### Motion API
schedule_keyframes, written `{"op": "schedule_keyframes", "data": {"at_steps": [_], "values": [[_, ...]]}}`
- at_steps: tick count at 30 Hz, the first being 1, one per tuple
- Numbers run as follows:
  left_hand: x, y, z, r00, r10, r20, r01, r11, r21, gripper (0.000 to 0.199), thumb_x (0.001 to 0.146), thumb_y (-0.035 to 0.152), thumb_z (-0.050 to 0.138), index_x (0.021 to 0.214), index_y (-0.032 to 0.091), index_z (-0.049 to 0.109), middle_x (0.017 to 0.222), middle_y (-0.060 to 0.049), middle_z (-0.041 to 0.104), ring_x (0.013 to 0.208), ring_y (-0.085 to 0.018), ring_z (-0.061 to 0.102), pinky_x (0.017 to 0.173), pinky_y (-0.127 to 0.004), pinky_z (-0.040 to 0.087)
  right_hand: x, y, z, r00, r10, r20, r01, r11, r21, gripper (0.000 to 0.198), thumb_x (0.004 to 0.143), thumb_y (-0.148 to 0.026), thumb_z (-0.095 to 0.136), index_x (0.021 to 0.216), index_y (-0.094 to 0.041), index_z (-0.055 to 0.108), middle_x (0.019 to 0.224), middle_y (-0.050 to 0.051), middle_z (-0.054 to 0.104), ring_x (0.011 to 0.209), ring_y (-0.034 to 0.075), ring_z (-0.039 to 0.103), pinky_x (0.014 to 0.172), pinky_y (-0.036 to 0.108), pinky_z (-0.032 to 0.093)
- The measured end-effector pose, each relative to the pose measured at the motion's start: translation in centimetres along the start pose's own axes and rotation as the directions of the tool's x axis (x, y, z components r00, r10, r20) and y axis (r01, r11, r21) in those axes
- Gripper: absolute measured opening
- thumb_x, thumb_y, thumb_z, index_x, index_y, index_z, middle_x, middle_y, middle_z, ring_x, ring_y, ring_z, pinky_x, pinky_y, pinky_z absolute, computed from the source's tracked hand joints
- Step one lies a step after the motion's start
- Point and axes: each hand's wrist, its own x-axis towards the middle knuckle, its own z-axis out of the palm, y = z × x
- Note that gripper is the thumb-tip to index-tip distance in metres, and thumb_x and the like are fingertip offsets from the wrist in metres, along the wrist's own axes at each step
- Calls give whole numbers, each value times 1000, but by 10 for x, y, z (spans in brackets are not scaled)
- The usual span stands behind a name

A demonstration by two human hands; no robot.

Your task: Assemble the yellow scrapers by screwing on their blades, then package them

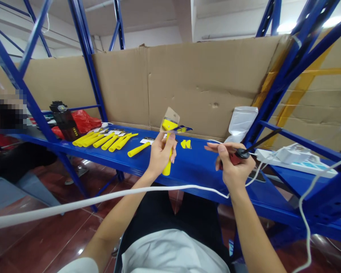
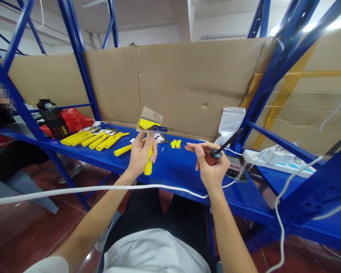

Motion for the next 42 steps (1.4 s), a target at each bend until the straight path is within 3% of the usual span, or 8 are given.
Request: {"op": "schedule_keyframes", "data": {"at_steps": [4,10,19,25,28,32,38,42], "values": [[3,9,2,995,-101,26,104,983,-151,56,100,72,80,98,26,47,73,10,58,39,-4,44,39,-20,42,1,4,-1,1000,-4,24,4,1000,-1,30,102,-49,87,97,-24,72,99,9,90,56,20,77,49,33,60],[3,9,2,988,-142,53,149,973,-175,57,98,72,81,101,26,47,73,11,58,38,-4,46,39,-20,42,0,3,1,1000,24,20,-23,999,-23,33,100,-53,88,95,-23,74,97,8,89,52,18,72,68,44,74],[0,4,7,972,-206,112,220,965,-143,64,96,82,77,95,24,48,69,9,61,37,-5,48,39,-21,43,0,2,1,997,56,49,-54,998,-44,30,100,-51,88,98,-23,76,106,12,89,67,22,81,47,29,58],[-3,-3,13,888,-352,296,389,918,-76,72,91,90,75,84,21,55,62,3,63,34,-7,46,35,-22,39,1,6,0,985,112,129,-109,994,-27,45,94,-48,94,129,-29,73,124,10,89,52,15,71,34,25,42],[-4,-9,16,828,-428,362,465,885,-18,73,91,91,73,85,19,61,58,1,64,33,-9,47,34,-23,37,0,5,-2,983,119,140,-105,989,-104,46,94,-53,92,131,-28,79,107,6,89,39,10,56,33,27,41],[-4,-14,15,780,-499,379,524,851,41,74,91,92,72,85,18,64,56,0,63,32,-9,45,34,-23,35,-1,3,-4,986,93,141,-70,985,-160,33,97,-50,89,120,-27,87,85,0,81,40,10,54,36,27,42],[-1,-11,7,760,-515,397,438,856,273,71,100,86,65,83,16,65,59,-3,66,38,-9,51,41,-23,38,0,5,-1,991,118,61,-103,973,-208,23,93,-43,88,102,-22,90,73,1,78,39,11,54,38,28,44],[0,-7,-2,790,-504,349,329,829,452,55,97,69,82,109,17,66,77,-2,75,47,-11,59,48,-24,45,3,11,-2,989,146,-19,-147,971,-191,23,91,-43,89,96,-21,90,68,0,75,38,12,53,36,28,41]]}}
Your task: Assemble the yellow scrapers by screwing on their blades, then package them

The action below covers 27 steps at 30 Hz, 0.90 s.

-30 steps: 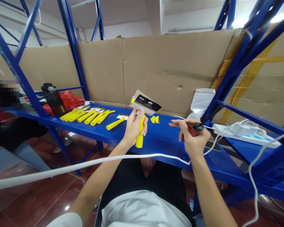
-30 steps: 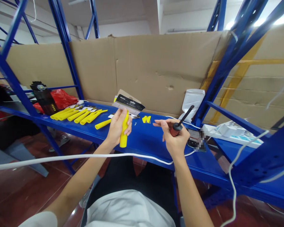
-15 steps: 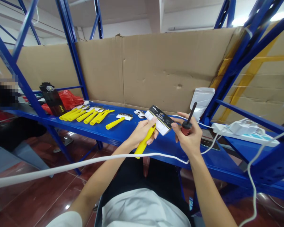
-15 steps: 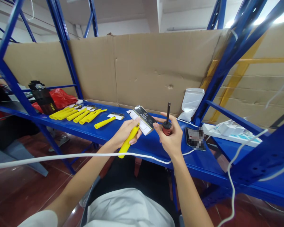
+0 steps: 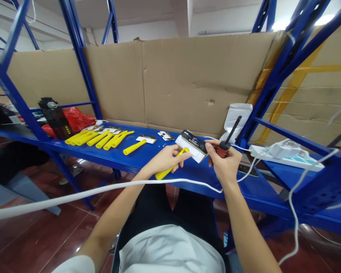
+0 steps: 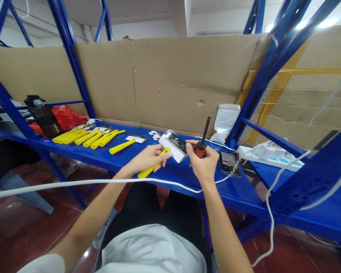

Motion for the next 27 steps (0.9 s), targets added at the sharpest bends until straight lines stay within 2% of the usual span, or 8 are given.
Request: {"op": "schedule_keyframes", "data": {"at_steps": [2,5,8,11,15,18,20,27], "values": [[-2,-2,-4,997,10,-75,-1,993,117,59,92,64,89,122,20,64,89,-2,78,52,-12,63,52,-26,48,2,3,-1,999,19,-34,-18,1000,20,23,92,-44,90,96,-21,89,63,-1,71,38,12,52,36,28,40],[-3,-5,-6,962,166,-216,-89,942,324,69,87,51,97,140,24,63,107,-5,80,77,-20,77,72,-31,59,4,6,-3,997,54,-58,-51,998,42,26,92,-48,92,95,-22,88,57,-3,64,38,13,52,35,28,38],[-2,-6,-2,911,349,-219,-217,858,466,65,96,34,88,155,27,61,122,-9,82,107,-28,81,93,-37,61,3,5,-3,998,69,10,-70,992,105,31,94,-51,92,101,-21,89,63,1,74,39,14,55,34,28,39],[0,-5,2,882,422,-208,-292,838,461,48,107,33,73,155,29,66,131,-10,83,114,-29,81,98,-37,60,2,2,-2,995,40,89,-57,979,194,34,98,-53,88,110,-22,90,85,8,86,50,19,71,34,27,41],[2,-6,2,854,430,-293,-328,883,337,38,113,49,68,140,24,74,106,-6,83,91,-20,79,83,-29,60,1,0,-1,992,20,122,-49,971,234,32,100,-51,88,115,-22,89,108,11,90,61,21,80,34,25,42],[4,-6,-5,872,346,-346,-317,938,139,42,113,63,64,113,21,72,77,1,69,55,-11,62,54,-24,48,0,-1,-2,990,20,140,-52,972,227,32,100,-50,88,113,-21,89,107,12,90,60,20,79,35,24,43],[4,-5,-10,886,310,-344,-327,945,9,48,111,70,63,104,22,65,69,5,61,42,-9,51,43,-24,39,0,-2,-2,989,20,150,-53,974,220,32,100,-51,88,110,-21,88,105,12,90,60,20,79,35,24,43],[3,1,-21,889,305,-340,-353,932,-87,53,106,75,68,103,23,61,67,7,60,38,-7,50,39,-22,38,0,-1,-2,990,19,137,-49,973,226,29,99,-49,90,104,-21,88,100,11,89,58,19,78,35,24,42]]}}
